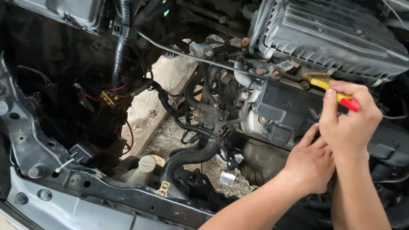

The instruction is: Cleaning the engine bay of a car using a detailing brush

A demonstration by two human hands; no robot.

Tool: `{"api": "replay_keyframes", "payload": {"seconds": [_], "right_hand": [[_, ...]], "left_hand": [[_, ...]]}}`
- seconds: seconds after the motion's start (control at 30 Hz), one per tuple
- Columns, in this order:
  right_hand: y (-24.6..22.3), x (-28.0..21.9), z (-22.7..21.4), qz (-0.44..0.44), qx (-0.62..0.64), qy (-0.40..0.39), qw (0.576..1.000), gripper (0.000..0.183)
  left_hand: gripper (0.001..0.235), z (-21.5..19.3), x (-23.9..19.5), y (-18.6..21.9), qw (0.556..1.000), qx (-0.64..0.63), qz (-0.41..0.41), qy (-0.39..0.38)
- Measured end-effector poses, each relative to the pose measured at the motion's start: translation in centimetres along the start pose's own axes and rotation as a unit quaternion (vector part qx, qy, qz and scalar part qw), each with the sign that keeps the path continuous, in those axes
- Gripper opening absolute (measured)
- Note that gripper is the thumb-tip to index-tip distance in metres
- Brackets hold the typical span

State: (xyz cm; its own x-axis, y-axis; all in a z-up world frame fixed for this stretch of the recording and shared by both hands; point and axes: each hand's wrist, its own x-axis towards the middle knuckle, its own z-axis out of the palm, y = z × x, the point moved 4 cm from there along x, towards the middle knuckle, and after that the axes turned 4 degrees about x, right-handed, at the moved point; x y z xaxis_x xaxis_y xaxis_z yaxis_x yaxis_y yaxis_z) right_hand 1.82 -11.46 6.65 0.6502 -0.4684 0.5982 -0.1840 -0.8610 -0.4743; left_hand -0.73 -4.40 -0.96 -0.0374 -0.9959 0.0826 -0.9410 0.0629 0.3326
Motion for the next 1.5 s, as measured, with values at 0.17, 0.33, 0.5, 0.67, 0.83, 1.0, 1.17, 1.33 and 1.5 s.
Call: {"api": "replay_keyframes", "payload": {"seconds": [0.17,0.33,0.5,0.67,0.83,1.0,1.17,1.33,1.5], "right_hand": [[-0.3,-0.2,0.1,-0.042,-0.101,-0.003,0.994,0.004],[0.8,-0.3,0.3,0.004,0.079,-0.013,0.997,0.005],[-0.8,-1.0,-0.3,-0.065,-0.001,0.045,0.997,0.009],[-2.3,-0.8,-0.8,-0.149,0.061,0.01,0.987,0.01],[-3.5,0.0,0.3,-0.129,0.053,-0.055,0.989,0.01],[-3.1,-0.9,0.2,-0.142,-0.031,-0.032,0.989,0.012],[-3.2,-0.4,0.6,-0.121,0.005,-0.049,0.991,0.008],[-4.0,0.7,0.3,-0.115,0.001,-0.052,0.992,0.007],[-4.1,1.1,0.0,-0.097,-0.023,-0.057,0.993,0.009]], "left_hand": [[0.069,0.0,-0.1,-0.2,0.999,0.029,0.0,0.022],[0.055,-0.9,-0.1,-0.3,1.0,0.006,0.012,-0.028],[0.066,-0.2,-0.2,-0.3,0.998,0.04,0.017,-0.042],[0.08,-0.3,-0.3,-0.1,0.998,0.067,-0.001,0.014],[0.069,1.5,0.4,0.0,1.0,0.015,-0.005,-0.001],[0.07,3.1,1.2,0.3,0.988,0.136,-0.047,0.052],[0.062,2.2,0.4,0.1,0.998,0.056,-0.015,0.028],[0.081,0.5,0.0,-0.2,0.997,0.051,-0.021,0.051],[0.099,1.5,0.2,-0.2,0.992,0.023,-0.046,0.112]]}}
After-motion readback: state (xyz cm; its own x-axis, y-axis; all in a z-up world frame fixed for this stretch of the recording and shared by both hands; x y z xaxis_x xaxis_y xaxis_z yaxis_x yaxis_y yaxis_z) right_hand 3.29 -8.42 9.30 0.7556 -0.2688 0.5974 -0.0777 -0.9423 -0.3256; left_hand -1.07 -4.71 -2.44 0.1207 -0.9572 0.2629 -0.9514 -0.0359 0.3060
